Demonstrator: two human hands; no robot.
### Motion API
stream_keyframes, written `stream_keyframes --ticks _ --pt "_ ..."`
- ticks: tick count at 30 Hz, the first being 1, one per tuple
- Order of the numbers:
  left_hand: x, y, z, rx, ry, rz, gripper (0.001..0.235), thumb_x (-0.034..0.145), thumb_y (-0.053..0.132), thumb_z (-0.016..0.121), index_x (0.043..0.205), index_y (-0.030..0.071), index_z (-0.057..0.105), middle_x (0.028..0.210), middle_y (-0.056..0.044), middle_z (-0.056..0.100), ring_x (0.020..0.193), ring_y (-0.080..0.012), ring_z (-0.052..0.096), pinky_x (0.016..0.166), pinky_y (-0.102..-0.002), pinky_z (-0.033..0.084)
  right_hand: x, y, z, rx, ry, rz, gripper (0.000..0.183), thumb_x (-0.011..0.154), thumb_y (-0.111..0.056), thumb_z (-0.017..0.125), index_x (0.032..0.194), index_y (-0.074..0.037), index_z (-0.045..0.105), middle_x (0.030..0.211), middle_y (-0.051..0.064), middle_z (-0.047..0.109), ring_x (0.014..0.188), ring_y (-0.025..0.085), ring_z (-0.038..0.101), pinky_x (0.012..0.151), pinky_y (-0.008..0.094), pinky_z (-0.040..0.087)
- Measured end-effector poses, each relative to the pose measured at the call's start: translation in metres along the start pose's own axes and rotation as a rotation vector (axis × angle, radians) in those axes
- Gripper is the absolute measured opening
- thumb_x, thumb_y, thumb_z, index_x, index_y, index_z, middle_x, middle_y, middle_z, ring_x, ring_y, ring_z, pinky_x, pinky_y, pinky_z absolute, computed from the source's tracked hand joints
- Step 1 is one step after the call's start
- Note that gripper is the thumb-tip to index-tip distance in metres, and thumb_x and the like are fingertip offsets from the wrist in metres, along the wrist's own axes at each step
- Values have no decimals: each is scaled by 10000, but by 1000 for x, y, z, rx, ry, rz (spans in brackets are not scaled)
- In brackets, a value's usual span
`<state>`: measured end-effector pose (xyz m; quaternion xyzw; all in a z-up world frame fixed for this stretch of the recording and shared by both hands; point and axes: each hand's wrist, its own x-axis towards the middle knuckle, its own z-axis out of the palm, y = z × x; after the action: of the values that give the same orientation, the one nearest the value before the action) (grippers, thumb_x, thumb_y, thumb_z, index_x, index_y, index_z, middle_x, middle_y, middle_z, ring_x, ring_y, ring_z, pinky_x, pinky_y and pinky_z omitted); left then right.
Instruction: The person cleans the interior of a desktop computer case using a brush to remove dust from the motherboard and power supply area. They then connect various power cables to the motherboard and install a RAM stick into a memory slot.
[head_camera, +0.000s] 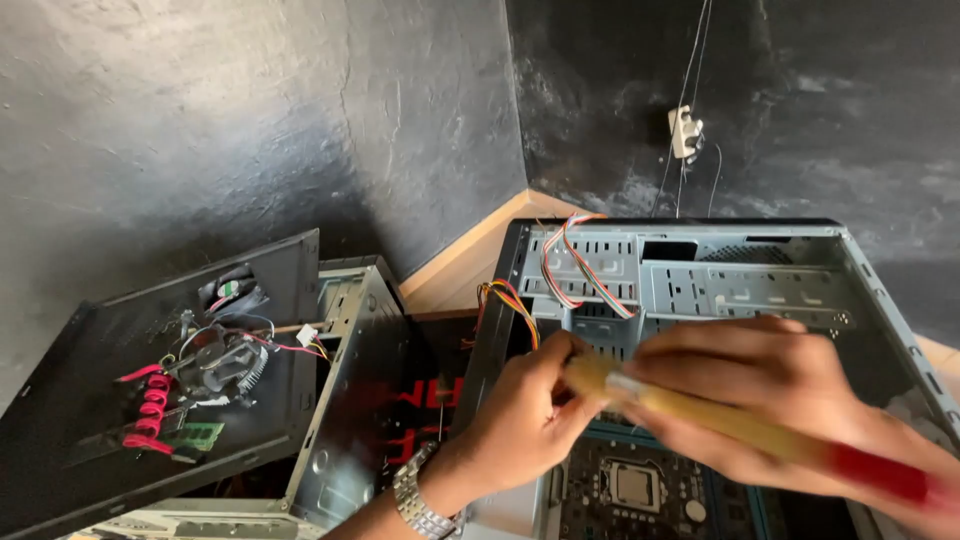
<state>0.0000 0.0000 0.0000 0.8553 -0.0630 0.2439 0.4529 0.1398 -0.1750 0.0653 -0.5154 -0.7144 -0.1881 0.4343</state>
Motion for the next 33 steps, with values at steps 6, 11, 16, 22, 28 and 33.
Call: stream_keyframes --ticks 6,11,16,22,28,33 --pt "0 -3 0 68 42 -123 203 942 148 720 977 83 531 680 -33 587 553 -138 525 522 -321 405 -7 8 -2 -82 6 -20 212 871 -241 649 908 -34 680 929 136 749 770 245 777 677 302 626" --pt "2 6 -4 110 32 -13 164 997 180 648 990 100 506 689 -23 560 524 -145 504 471 -318 375 6 0 -6 -142 32 45 164 856 -178 713 892 -18 706 866 80 771 716 195 770 675 285 644" --pt "-4 3 1 102 55 77 190 980 75 633 920 66 453 771 -87 577 637 -221 557 580 -349 423 2 16 -12 -2 -127 124 209 838 -270 739 917 -78 762 831 35 804 628 158 782 546 275 627" --pt "-3 -2 5 118 60 117 178 992 65 624 941 58 453 721 -72 558 548 -187 512 474 -314 401 -4 22 -13 128 -112 183 183 793 -249 776 931 -129 765 850 28 849 620 118 853 486 188 731" --pt "0 6 2 33 147 2 163 985 129 656 947 85 504 731 -58 655 563 -146 589 472 -300 445 11 5 -11 -22 -22 -2 165 882 -271 654 857 -132 740 827 31 784 603 136 738 548 276 592" --pt "7 -9 0 -511 278 -284 227 1001 153 607 1175 28 531 840 -189 742 620 -202 711 620 -298 646 -6 9 3 -453 126 -33 178 969 -275 570 854 -185 670 645 -62 569 531 69 512 622 254 510"
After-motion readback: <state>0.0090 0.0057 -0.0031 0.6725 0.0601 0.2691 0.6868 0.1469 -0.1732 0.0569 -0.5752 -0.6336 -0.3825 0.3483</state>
